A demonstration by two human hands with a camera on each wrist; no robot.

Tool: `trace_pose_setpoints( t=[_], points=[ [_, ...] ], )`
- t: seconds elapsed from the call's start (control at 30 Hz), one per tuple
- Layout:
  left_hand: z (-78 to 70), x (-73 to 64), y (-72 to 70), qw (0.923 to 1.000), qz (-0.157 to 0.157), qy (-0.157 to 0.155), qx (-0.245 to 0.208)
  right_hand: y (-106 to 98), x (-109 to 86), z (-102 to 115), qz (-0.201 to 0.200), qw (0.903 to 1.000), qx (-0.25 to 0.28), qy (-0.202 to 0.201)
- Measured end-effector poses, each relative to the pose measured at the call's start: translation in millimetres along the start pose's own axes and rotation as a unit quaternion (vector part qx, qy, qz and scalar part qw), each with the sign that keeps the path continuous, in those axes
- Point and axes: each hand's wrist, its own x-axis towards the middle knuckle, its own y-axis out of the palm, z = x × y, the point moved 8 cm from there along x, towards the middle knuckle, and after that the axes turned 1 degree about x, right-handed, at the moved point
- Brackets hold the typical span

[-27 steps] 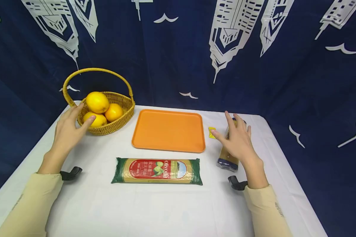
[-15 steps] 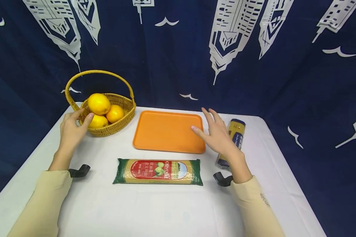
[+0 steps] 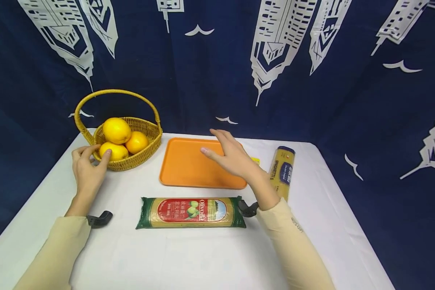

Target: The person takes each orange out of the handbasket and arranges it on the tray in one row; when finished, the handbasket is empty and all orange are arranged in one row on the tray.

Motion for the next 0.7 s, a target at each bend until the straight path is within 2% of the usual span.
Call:
trace_pose_setpoints(
  t=[0.17,0.33,0.53,0.7],
  points=[
    [7.0,-0.8,0.2,0.9998,0.012,-0.007,-0.012,12.1,19.3,30.3,0.02,0.9993,-0.001,-0.031],
    [12.2,-1.6,2.6,0.9995,0.02,-0.02,-0.012,26.6,48.0,60.7,0.057,0.9965,-0.014,-0.059],
    [17.6,-2.1,3.8,0.9996,0.008,-0.021,-0.016,50.1,83.3,95.7,0.086,0.9919,-0.025,-0.09],
    [17.9,-2.3,4.6,0.9991,-0.002,-0.025,-0.033,68.4,108.2,118.1,0.083,0.9907,-0.011,-0.108]
  ],
)
